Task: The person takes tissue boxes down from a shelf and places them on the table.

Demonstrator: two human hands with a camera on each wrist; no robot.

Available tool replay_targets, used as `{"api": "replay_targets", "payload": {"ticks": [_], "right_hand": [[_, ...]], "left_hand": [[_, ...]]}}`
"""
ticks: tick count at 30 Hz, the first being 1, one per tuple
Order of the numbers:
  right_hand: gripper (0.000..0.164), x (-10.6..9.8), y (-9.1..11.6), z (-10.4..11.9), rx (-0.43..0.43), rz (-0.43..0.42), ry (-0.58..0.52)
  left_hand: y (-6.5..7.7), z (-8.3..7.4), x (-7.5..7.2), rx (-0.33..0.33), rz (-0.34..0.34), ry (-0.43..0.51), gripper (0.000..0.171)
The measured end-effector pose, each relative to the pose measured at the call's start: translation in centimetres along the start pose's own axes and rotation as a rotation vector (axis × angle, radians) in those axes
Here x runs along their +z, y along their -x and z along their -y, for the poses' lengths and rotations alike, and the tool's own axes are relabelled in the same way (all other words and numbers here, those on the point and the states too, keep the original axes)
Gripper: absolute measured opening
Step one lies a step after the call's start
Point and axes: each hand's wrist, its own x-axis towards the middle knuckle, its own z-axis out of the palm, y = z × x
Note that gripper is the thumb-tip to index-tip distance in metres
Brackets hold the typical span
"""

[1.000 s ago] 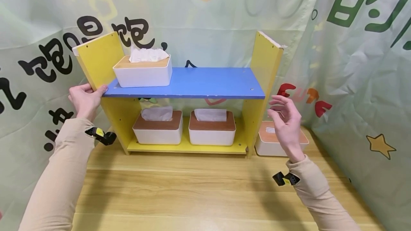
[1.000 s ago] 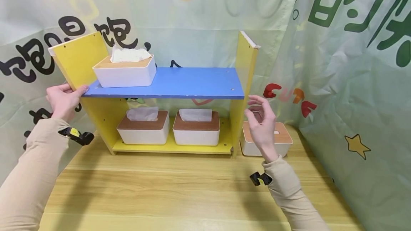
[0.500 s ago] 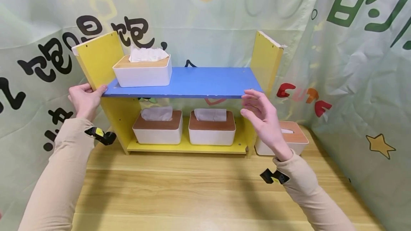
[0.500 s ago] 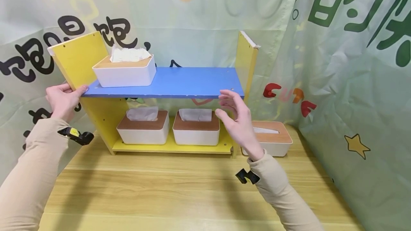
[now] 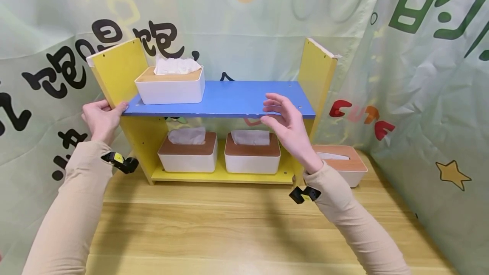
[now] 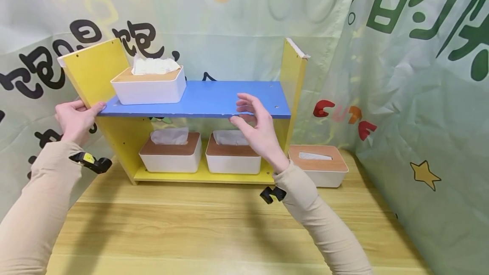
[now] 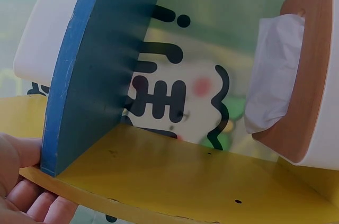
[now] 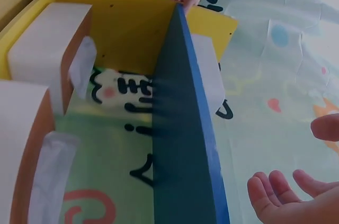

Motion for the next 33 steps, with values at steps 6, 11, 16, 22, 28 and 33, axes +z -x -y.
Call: {"api": "replay_targets", "payload": {"ticks": [6,11,16,22,28,33], "right_hand": [[0.055,1.6,-2.2,0.3,0.072,0.068,-0.044],[0.057,3.0,-3.6,0.5,0.122,0.070,-0.075],[0.059,4.4,-4.9,0.5,0.194,0.066,-0.100],[0.066,6.1,-6.5,0.3,0.230,0.087,-0.135],[0.074,7.6,-7.9,0.0,0.274,0.119,-0.155],[0.079,8.7,-8.7,0.0,0.313,0.133,-0.148]], "left_hand": [[0.0,0.0,-0.1,-0.013,0.007,-0.006,0.057],[0.0,0.1,-0.1,-0.007,0.005,-0.007,0.056],[-0.1,0.1,-0.1,-0.005,0.007,-0.004,0.057],[-0.1,0.2,-0.1,0.011,0.000,-0.009,0.056],[-0.1,0.1,-0.1,0.010,0.003,-0.012,0.056],[-0.1,0.1,-0.1,0.002,0.005,-0.017,0.056]]}}
